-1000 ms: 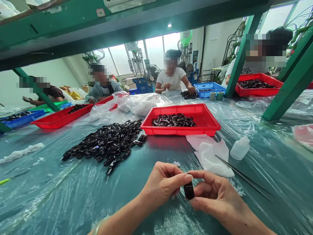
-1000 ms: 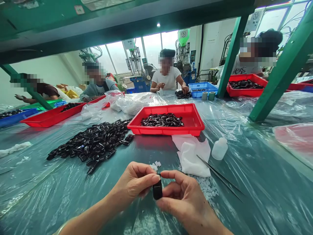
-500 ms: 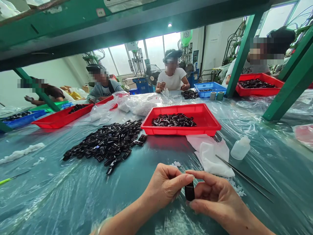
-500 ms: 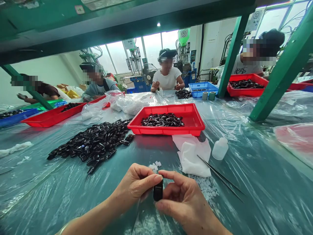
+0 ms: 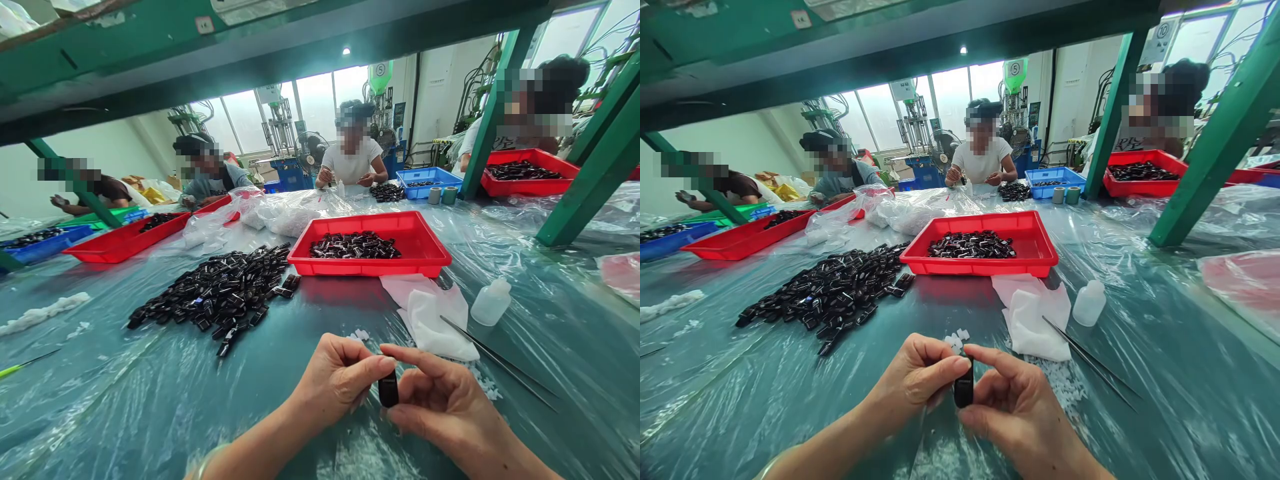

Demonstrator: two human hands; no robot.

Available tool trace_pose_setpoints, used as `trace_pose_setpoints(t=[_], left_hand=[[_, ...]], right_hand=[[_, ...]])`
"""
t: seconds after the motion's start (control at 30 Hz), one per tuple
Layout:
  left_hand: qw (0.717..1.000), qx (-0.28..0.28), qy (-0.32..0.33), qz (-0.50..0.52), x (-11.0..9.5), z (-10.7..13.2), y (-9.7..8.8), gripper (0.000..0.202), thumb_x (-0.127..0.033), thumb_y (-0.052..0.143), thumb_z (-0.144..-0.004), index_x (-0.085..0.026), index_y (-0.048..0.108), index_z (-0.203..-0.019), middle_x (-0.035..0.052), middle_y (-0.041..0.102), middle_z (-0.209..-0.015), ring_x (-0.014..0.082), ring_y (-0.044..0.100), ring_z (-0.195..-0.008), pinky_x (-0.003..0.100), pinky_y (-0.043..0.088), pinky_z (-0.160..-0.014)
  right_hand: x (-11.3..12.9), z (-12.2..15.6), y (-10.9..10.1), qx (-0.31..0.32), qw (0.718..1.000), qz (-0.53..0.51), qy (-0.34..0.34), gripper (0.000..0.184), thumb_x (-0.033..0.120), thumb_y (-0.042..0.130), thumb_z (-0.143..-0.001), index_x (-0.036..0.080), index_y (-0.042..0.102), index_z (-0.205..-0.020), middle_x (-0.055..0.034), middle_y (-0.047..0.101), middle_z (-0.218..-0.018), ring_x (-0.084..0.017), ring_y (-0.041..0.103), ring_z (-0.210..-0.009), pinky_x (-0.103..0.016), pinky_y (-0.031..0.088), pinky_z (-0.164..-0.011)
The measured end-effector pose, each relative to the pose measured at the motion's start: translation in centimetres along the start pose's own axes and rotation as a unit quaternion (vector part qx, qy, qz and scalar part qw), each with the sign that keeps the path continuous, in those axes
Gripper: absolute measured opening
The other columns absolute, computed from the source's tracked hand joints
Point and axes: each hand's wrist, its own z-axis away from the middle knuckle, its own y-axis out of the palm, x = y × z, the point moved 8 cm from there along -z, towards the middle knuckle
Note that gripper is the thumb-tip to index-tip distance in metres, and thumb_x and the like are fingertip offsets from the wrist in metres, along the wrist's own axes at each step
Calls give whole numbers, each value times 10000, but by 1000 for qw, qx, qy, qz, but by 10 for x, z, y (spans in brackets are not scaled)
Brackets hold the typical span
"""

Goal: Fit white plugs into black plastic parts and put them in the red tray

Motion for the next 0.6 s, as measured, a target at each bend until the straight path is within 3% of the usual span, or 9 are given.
trace_pose_setpoints(t=[0.2,0.43,0.6], left_hand=[[1000,14,17,-9,-3,1,1,515,-565,575,-717,-156,473,-421,-49,366,-350,44,268,-339,226,167,-376],[999,-34,12,-7,4,-2,-11,450,-505,515,-800,-123,628,-590,-57,384,-353,44,278,-333,208,171,-383],[1000,-12,14,4,4,-1,-7,402,-483,563,-775,-125,612,-599,-55,409,-375,42,284,-344,202,180,-386]], right_hand=[[0,-2,-4,-3,1000,9,-12,464,151,741,-581,267,664,-1024,60,583,-572,-78,486,-521,-213,393,-511],[5,-5,-11,0,998,37,-43,458,198,728,-657,260,620,-1098,57,567,-583,-73,479,-535,-200,377,-507],[9,-6,-13,-4,997,58,-59,471,209,717,-671,277,609,-1124,51,583,-619,-83,507,-562,-214,407,-540]])
